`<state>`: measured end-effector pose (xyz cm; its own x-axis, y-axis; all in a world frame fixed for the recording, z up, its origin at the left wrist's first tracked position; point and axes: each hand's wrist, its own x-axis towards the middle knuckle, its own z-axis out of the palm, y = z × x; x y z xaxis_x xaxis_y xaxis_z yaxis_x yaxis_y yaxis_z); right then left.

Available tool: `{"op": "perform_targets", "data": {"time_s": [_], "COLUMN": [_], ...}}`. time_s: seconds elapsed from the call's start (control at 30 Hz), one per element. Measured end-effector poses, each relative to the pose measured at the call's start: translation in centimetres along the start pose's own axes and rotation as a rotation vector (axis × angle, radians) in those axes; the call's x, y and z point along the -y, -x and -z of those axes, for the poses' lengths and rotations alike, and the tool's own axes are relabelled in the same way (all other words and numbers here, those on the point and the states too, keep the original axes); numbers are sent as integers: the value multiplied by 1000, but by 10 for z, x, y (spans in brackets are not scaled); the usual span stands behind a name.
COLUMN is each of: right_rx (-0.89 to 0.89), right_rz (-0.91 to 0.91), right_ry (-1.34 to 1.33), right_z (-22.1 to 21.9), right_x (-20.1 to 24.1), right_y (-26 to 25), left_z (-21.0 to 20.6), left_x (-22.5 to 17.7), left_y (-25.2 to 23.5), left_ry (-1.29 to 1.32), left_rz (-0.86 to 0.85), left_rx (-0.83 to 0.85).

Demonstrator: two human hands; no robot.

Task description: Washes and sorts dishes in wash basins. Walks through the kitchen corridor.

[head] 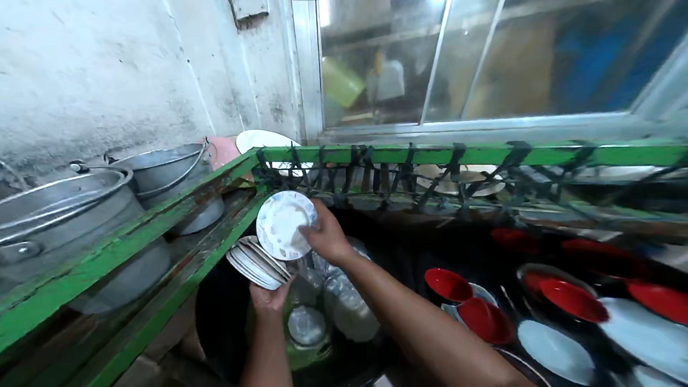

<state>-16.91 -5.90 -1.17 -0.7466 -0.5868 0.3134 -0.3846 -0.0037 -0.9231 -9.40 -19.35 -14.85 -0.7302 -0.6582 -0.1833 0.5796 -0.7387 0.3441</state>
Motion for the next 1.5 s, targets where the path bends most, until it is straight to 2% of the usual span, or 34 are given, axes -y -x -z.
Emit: {"op": "perform_targets", "data": {"time_s": [0.07,0.2,0.3,0.47,0.57,0.67,0.8,0.87,0.97,1.07,1.1,1.13,1.2,1.27,1.33,1.4,1.5], "right_rx": [26,38,-26,-134,-69,-14,74,84,130,277,296,289,275,367,493,565,558], "right_rz": [8,87,147,448,331,230,76,44,118,308,301,241,14,-223,-364,-437,-432], "right_ry": [-46,244,216,231,344,471,488,529,512,258,199,233,521,778,881,945,938], "right_z": [6,3,-8,-10,-21,-44,-72,-79,-77,-52,-37,-18,24,52,63,60,52], "right_x": [-5,4,9,22,29,9,-19,-23,-32,-49,-57,-65,-88,-116,-138,-147,-156], "right_y": [-6,1,12,29,37,33,24,20,15,4,-2,-7,-16,-20,-15,-6,8], "left_z": [-3,-3,-1,-1,-3,-13,-7,-5,-6,-4,-3,-2,-4,-5,-7,-9,-8], "left_x": [1,0,0,-2,-1,2,0,-6,-12,-11,-12,-13,-15,-18,-19,-19,-19], "left_y": [0,-6,-5,-7,-2,8,7,6,7,-4,-4,-3,-5,-8,-9,-9,-8], "left_ry": [-30,-82,-120,-254,-292,-336,-393,-408,-323,-320,-317,-300,-275,-243,-215,-192,-165], "left_rz": [-12,-21,-44,-67,-41,-76,-345,-327,-189,-125,-125,-130,-154,-174,-190,-194,-180], "left_rx": [-20,-58,-46,-8,-57,-140,-1,23,80,14,-11,-34,-86,-93,-94,-94,-101]}}
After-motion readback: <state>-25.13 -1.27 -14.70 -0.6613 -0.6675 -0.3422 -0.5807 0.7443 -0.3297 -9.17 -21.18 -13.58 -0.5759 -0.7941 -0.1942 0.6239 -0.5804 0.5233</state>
